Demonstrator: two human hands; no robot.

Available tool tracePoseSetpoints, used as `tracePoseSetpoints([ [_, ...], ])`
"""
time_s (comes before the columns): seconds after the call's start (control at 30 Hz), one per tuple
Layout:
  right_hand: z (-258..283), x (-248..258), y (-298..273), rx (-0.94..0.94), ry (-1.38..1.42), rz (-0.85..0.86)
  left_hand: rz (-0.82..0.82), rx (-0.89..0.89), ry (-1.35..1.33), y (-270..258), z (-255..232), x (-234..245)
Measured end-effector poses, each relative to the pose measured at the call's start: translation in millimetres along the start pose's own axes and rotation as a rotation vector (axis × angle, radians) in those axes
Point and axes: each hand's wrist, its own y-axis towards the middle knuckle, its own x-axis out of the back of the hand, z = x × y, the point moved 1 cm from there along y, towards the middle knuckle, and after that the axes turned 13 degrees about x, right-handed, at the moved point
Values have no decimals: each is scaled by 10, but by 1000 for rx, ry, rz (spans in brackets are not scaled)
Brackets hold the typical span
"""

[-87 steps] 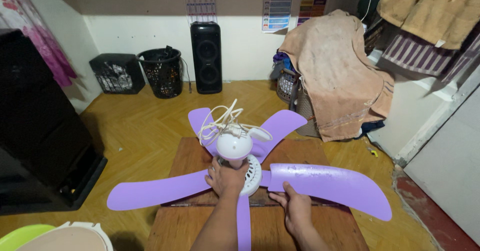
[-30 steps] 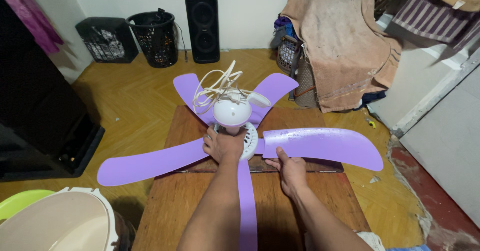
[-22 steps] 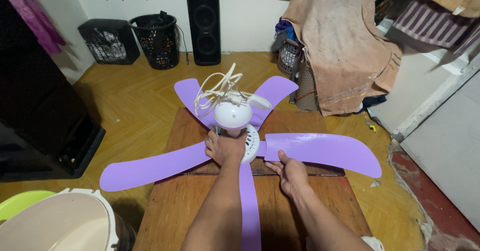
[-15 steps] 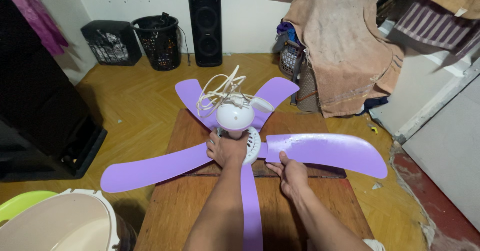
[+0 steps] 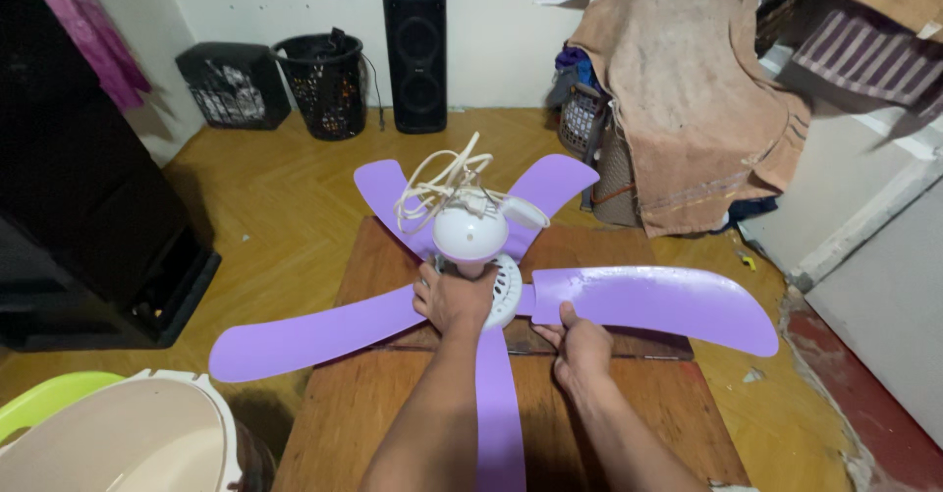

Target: The person wipes purple fan blades with a cloth, then attaches each blade to a white fan motor housing on a wooden table. The person also wraps the fan's power cord around the motor housing.

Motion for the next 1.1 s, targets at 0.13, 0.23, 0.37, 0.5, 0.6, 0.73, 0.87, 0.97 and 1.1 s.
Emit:
tracePoseSetpoints([
  [0.13, 15, -54, -87, 45, -15, -55, -57, -16, -53, -20, -4, 15],
  [0.23, 26, -83, -170, 64, 4, -108, -70, -8, -67, -75, 4, 3],
  [0.37, 82, -111, -194, 65, -20, 0, -6, 72, -11, -47, -24, -1],
  [0.5, 110, -14, -191, 80, -31, 96, -93, 28, -77, -66, -12, -79],
  [0.6, 76, -57, -183, 153, -39, 112, -177, -15, -115, -41, -7, -68],
  [0.73, 21, -31, -195, 207, -29, 117, -74, 24, -44, -34, -11, -63],
  [0.87, 39, -45, -186, 186, -54, 120, 1, 56, -29, -47, -30, 6],
  [0.97, 76, -46, -196, 177, -66, 118, 11, 51, -26, -54, -39, 24],
  [1.1, 97, -58, -202, 167, -68, 109, 26, 35, -43, -7, -12, -27],
])
